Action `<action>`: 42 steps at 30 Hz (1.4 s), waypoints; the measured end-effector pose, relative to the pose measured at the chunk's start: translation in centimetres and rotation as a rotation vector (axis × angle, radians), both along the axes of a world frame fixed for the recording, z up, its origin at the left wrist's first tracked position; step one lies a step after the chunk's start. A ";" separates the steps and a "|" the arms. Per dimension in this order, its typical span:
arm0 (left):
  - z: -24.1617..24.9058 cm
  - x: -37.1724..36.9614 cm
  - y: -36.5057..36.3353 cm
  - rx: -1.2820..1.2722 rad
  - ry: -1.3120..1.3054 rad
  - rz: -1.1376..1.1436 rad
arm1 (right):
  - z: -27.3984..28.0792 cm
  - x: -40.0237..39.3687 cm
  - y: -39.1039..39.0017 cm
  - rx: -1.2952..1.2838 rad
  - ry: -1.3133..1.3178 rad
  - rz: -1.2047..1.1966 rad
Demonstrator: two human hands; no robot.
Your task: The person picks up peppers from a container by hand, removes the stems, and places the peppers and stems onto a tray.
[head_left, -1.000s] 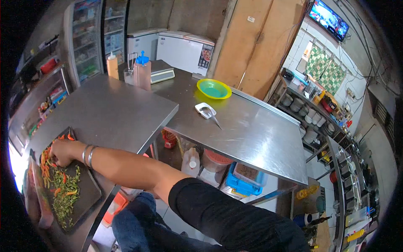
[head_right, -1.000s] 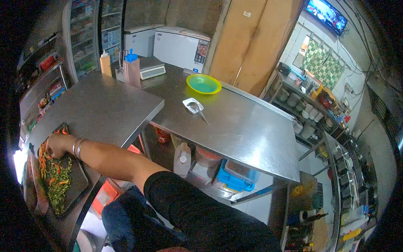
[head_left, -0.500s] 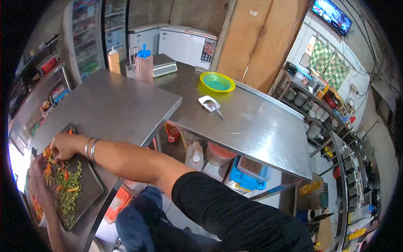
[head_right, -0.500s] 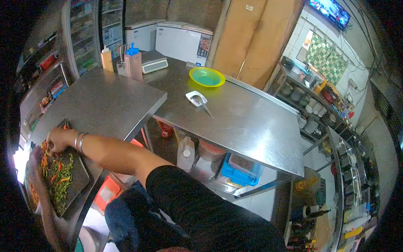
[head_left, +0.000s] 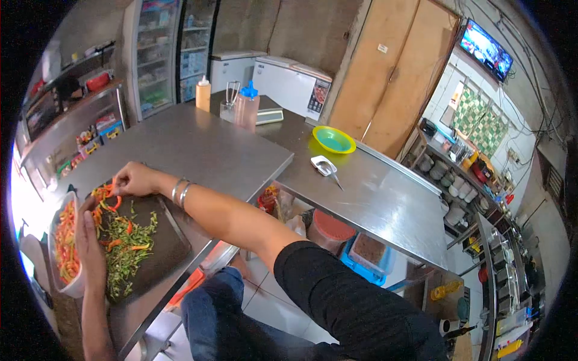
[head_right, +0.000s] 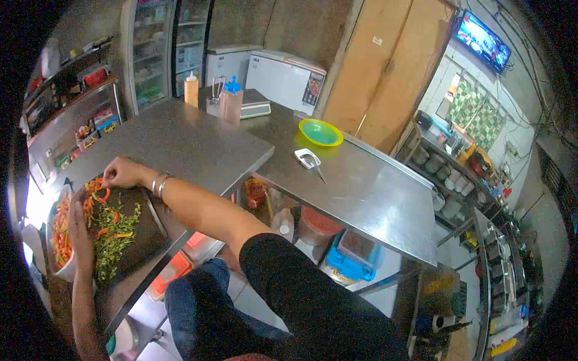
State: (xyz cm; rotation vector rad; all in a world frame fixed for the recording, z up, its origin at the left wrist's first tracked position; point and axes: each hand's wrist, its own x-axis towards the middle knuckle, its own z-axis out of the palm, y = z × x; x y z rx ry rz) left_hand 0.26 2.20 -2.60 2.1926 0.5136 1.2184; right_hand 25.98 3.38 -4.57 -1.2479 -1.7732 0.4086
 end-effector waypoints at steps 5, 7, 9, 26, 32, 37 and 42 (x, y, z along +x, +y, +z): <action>-0.8 0.0 1.9 -0.227 -0.173 -0.021 | 1.9 -0.2 0.9 -0.280 0.265 0.199; -0.8 0.7 1.4 -0.303 -0.258 -0.012 | 3.2 -1.3 1.2 -0.221 0.249 0.228; -0.7 0.5 1.3 -0.328 -0.240 0.009 | 4.6 -2.7 0.4 -0.047 0.206 0.264; 0.5 0.9 -0.1 -0.470 0.012 0.072 | 4.0 -4.6 -4.0 0.109 0.090 0.245; 0.4 0.5 0.2 -0.561 -0.105 0.013 | 2.9 -4.3 -2.2 0.246 -0.139 0.105; -0.4 1.0 0.7 -0.447 -0.159 0.015 | 4.0 -5.5 -3.6 0.208 -0.149 0.004; -0.8 1.3 1.1 -0.337 -0.158 0.086 | 4.1 -5.3 -3.5 0.180 -0.222 -0.013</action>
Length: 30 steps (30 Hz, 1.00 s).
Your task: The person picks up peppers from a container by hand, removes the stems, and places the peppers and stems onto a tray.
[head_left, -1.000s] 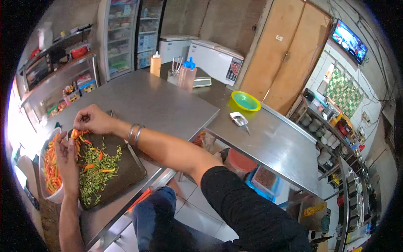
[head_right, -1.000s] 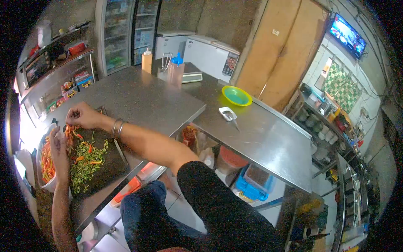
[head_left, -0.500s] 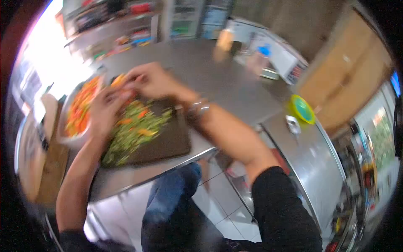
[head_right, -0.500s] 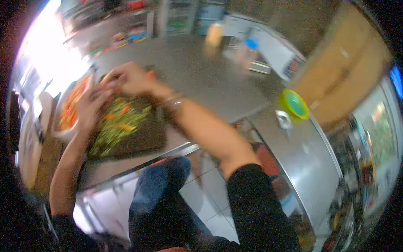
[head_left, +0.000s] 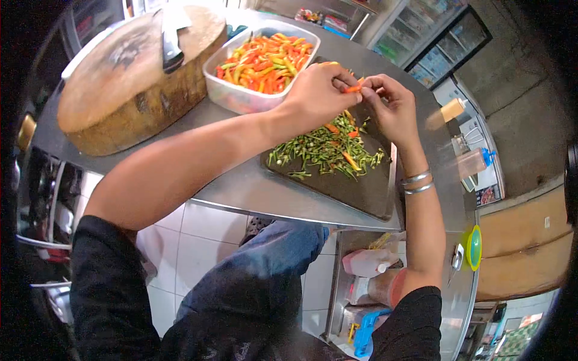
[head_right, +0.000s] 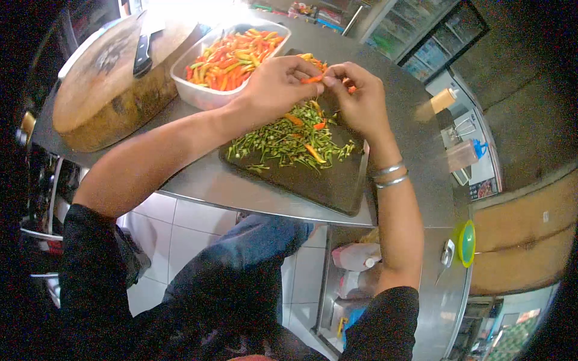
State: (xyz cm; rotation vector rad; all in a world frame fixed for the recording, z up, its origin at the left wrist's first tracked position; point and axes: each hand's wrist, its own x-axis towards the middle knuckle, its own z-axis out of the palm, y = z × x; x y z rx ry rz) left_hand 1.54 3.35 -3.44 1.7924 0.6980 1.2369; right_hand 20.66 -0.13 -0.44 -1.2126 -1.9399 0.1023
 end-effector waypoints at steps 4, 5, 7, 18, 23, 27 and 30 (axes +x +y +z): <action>0.2 -0.4 0.2 0.072 0.084 0.031 | 0.0 -0.2 -0.2 -0.033 0.061 0.093; 0.4 -0.5 0.0 0.069 0.079 0.032 | 0.0 -0.3 -0.2 -0.072 0.083 0.082; 0.4 -0.3 -0.1 -0.086 0.000 -0.047 | -0.3 -0.1 0.1 -0.116 0.103 0.072; 1.0 0.6 -0.5 -0.388 -0.301 -0.262 | -2.0 0.7 1.8 -0.098 -0.330 -0.077; 0.6 0.2 -1.1 -0.539 -0.176 -0.236 | -1.2 0.8 1.5 -0.240 -0.269 0.010; 0.1 0.3 -0.3 -0.604 -0.321 -0.297 | -1.2 1.6 1.3 -0.260 -0.092 -0.070; 0.2 0.3 -0.5 -0.647 -0.349 -0.252 | -1.0 2.2 1.3 -0.190 0.030 -0.024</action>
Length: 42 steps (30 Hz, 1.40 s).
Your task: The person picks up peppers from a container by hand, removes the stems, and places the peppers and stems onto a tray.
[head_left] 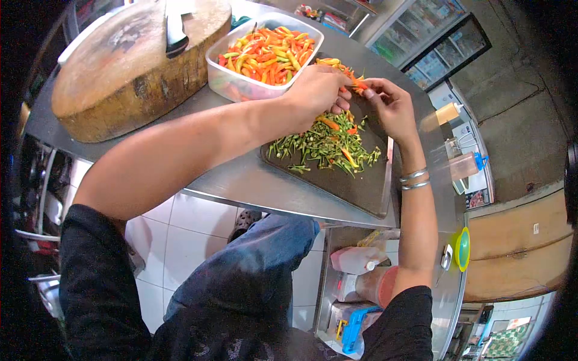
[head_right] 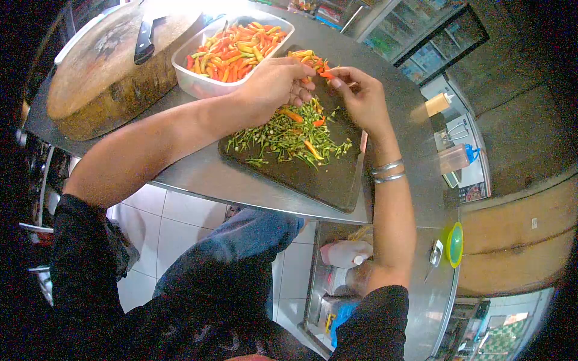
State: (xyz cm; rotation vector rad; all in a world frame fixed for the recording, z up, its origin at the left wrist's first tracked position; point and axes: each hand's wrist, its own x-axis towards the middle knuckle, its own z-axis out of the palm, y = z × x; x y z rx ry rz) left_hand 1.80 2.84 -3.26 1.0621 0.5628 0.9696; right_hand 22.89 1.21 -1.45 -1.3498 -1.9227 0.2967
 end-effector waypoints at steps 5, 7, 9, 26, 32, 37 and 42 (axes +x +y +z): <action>0.6 -0.2 -0.3 -0.062 -0.009 -0.048 | 0.3 -0.6 -0.6 0.047 0.106 0.101; 0.2 -0.2 0.1 0.019 0.021 -0.083 | 0.5 -1.0 -1.0 0.036 0.055 0.058; 0.2 -0.3 0.1 0.100 0.050 -0.115 | 0.6 -1.1 -0.9 0.025 0.004 0.016; 0.6 -0.4 -0.5 -0.116 -0.071 -0.057 | 1.2 0.7 -0.3 0.028 0.206 0.019; 0.4 -0.4 -0.2 -0.188 -0.031 -0.051 | -1.0 3.8 1.8 0.246 -0.118 -0.285; 1.0 -0.7 -0.8 -0.225 -0.073 -0.052 | -0.3 3.9 1.4 -0.001 -0.213 -0.273; 1.1 -0.7 -0.8 -0.239 -0.096 -0.046 | 0.7 6.3 1.3 0.106 -0.239 -0.334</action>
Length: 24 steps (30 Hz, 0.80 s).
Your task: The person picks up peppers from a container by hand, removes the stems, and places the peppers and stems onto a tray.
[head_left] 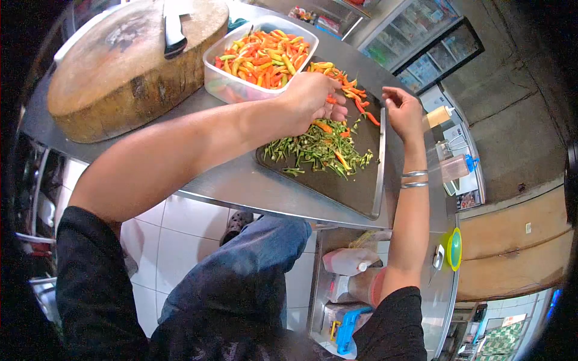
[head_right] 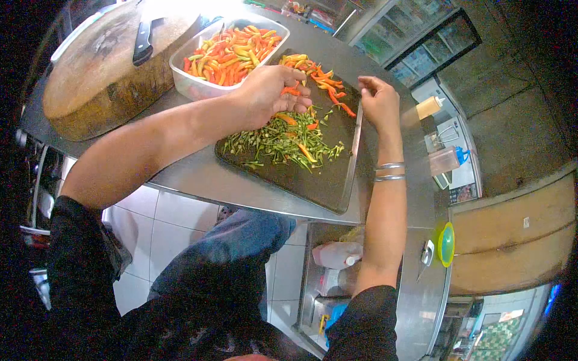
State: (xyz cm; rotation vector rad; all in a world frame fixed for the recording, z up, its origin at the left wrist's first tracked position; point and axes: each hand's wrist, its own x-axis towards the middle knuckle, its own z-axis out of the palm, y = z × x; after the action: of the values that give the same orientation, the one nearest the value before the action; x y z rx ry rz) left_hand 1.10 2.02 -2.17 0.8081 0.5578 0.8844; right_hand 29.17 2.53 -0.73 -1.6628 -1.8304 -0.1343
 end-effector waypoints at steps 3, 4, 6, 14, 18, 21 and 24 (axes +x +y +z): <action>0.2 0.1 -0.1 -0.029 0.003 0.023 | 0.2 -0.2 -0.9 -0.173 -0.038 0.055; 0.0 0.2 0.1 -0.033 -0.004 0.029 | 0.5 -0.8 -1.3 -0.303 -0.076 0.074; -0.2 0.3 0.3 -0.038 -0.012 0.037 | 0.7 -1.6 -1.7 -0.412 0.024 0.128; -0.5 0.4 0.4 0.005 -0.011 0.013 | -0.1 -4.0 -1.8 -0.455 0.121 0.259; -0.3 0.3 0.3 -0.001 -0.021 0.031 | 0.9 -4.6 -2.8 -0.605 0.279 0.359; -0.3 0.4 0.3 -0.008 -0.004 0.023 | 0.2 -4.1 -2.2 -0.423 0.169 0.300; -0.6 0.5 0.6 0.027 -0.003 0.010 | 0.1 -4.2 -1.6 -0.338 0.383 0.350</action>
State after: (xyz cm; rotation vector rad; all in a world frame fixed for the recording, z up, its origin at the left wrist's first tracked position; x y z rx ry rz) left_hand 1.62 2.61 -2.81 0.8292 0.5485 0.9038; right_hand 24.98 0.91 -0.60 -1.4230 -1.8729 0.6313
